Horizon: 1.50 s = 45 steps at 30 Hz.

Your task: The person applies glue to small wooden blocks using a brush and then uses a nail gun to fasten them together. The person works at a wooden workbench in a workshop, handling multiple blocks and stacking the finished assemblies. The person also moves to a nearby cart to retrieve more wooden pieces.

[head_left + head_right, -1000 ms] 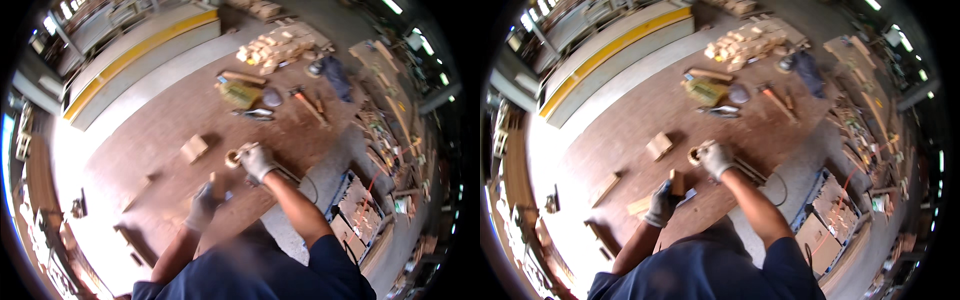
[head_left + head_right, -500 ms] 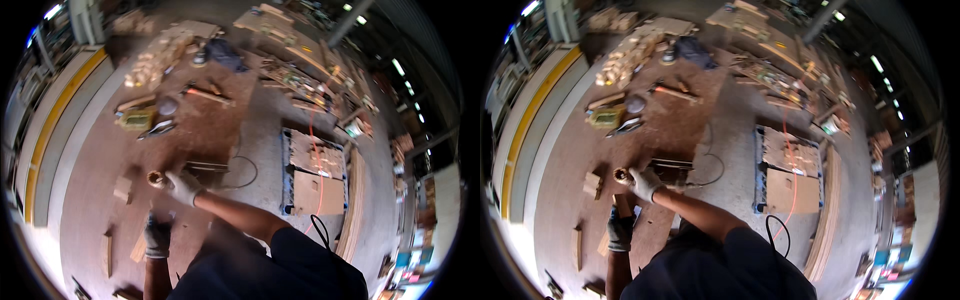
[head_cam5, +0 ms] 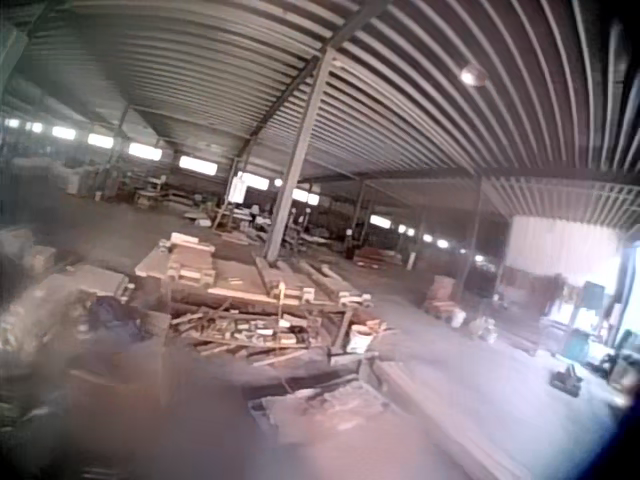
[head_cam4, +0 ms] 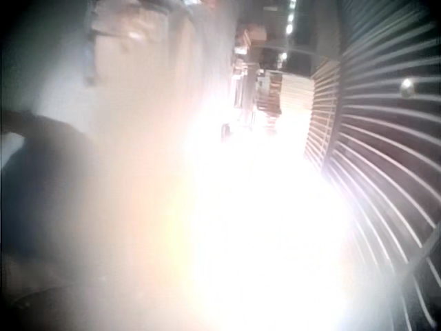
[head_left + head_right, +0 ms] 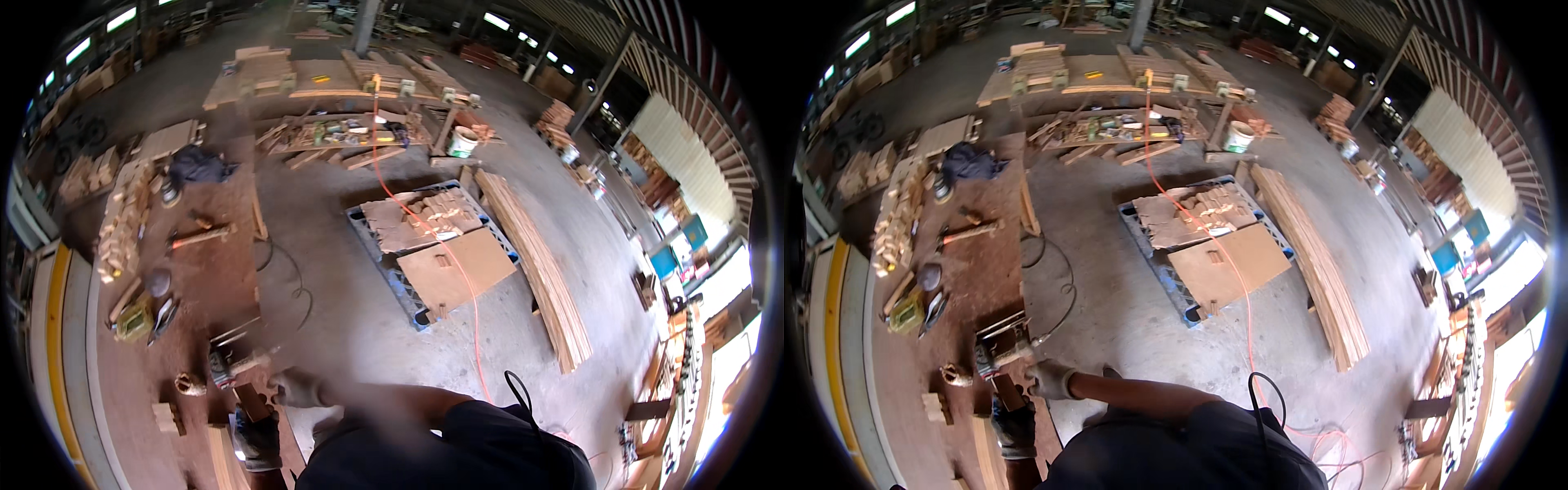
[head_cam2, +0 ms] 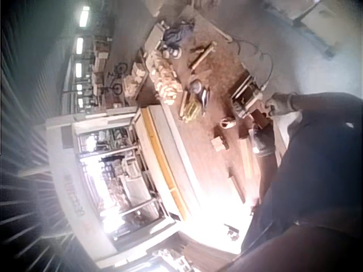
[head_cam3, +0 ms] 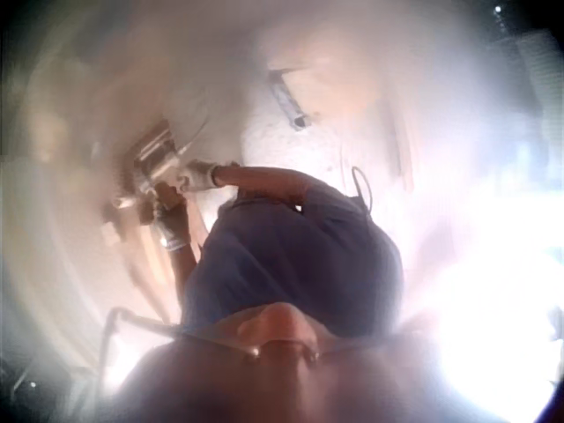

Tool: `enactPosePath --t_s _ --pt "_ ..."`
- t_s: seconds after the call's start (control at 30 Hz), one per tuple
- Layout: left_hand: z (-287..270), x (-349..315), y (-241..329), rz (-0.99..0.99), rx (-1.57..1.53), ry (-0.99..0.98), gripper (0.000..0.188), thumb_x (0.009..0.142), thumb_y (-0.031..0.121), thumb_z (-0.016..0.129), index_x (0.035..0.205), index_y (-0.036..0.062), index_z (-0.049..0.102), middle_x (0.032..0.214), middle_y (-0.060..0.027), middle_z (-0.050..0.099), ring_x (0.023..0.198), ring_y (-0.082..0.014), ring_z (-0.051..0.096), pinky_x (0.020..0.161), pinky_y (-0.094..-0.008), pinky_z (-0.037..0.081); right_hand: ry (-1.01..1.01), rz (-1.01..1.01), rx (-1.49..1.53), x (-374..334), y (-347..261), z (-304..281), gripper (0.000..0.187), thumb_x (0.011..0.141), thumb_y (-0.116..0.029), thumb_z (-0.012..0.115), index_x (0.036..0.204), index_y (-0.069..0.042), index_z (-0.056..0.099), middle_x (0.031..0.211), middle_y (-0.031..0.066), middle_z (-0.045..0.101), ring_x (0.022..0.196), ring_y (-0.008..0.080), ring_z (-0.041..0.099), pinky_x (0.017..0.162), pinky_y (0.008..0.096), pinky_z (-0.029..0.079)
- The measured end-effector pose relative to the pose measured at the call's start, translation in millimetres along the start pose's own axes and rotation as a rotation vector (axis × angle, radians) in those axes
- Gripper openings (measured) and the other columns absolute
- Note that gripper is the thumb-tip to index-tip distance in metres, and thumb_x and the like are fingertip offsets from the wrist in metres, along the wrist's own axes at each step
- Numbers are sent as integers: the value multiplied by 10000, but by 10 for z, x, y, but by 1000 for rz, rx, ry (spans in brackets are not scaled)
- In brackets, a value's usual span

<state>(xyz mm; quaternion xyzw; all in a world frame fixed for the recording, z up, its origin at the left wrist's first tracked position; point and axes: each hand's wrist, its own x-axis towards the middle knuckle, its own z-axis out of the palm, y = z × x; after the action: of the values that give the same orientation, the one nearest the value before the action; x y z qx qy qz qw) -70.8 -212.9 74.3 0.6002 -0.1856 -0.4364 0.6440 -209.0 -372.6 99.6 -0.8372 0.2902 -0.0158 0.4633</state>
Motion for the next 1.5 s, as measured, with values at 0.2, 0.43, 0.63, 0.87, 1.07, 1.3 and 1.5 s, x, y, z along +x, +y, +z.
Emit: enactPosePath --t_s 0.2,0.43,0.63,0.87,1.07,1.3,1.5 --pt "166 81 -127 458 674 -103 423 860 79 806 1247 15 645 1078 -101 772 919 -222 744 790 -359 611 -32 91 4 -153 393 161 414 915 -338 733 1188 -27 725 1126 218 749 1103 388 703 974 454 544" --pt "106 136 -77 40 26 -121 411 954 9 674 1355 7 585 1143 -130 742 898 -213 722 694 -342 615 63 80 -21 -206 405 324 358 843 -297 745 1081 -29 744 1071 217 750 1028 388 714 883 462 548" --pt "-165 142 -212 216 247 -147 399 978 2 644 1371 11 571 1151 -149 733 872 -202 709 692 -322 609 -14 105 -31 -246 257 412 432 861 -351 750 1132 -16 735 1165 232 736 1110 414 692 939 491 543" --pt "-100 -116 39 305 307 -45 350 885 22 746 1213 11 625 1061 -109 764 905 -196 723 751 -319 624 -136 69 -80 -233 -56 240 496 903 -361 716 1265 -22 705 1199 205 736 1150 361 694 1006 450 534" --pt "-381 -94 -123 616 653 -64 365 883 20 746 1225 19 619 1083 -106 745 884 -196 708 715 -311 615 -236 3 -8 -316 -422 -2 510 922 -363 707 1289 -9 689 1200 209 737 1137 365 697 996 451 533" --pt "-349 -168 -150 182 -130 -92 419 930 9 707 1331 18 583 1109 -115 727 861 -186 701 671 -307 607 -195 72 -123 -261 -243 202 494 928 -366 703 1274 -13 691 1170 209 739 1109 383 697 982 460 533" --pt "-329 -154 -162 12 -361 -32 343 1043 157 602 1358 28 560 1114 -137 716 838 -203 695 655 -315 605 -264 -19 -41 -322 -370 58 491 924 -365 707 1263 -10 694 1151 209 744 1093 385 701 974 461 536"
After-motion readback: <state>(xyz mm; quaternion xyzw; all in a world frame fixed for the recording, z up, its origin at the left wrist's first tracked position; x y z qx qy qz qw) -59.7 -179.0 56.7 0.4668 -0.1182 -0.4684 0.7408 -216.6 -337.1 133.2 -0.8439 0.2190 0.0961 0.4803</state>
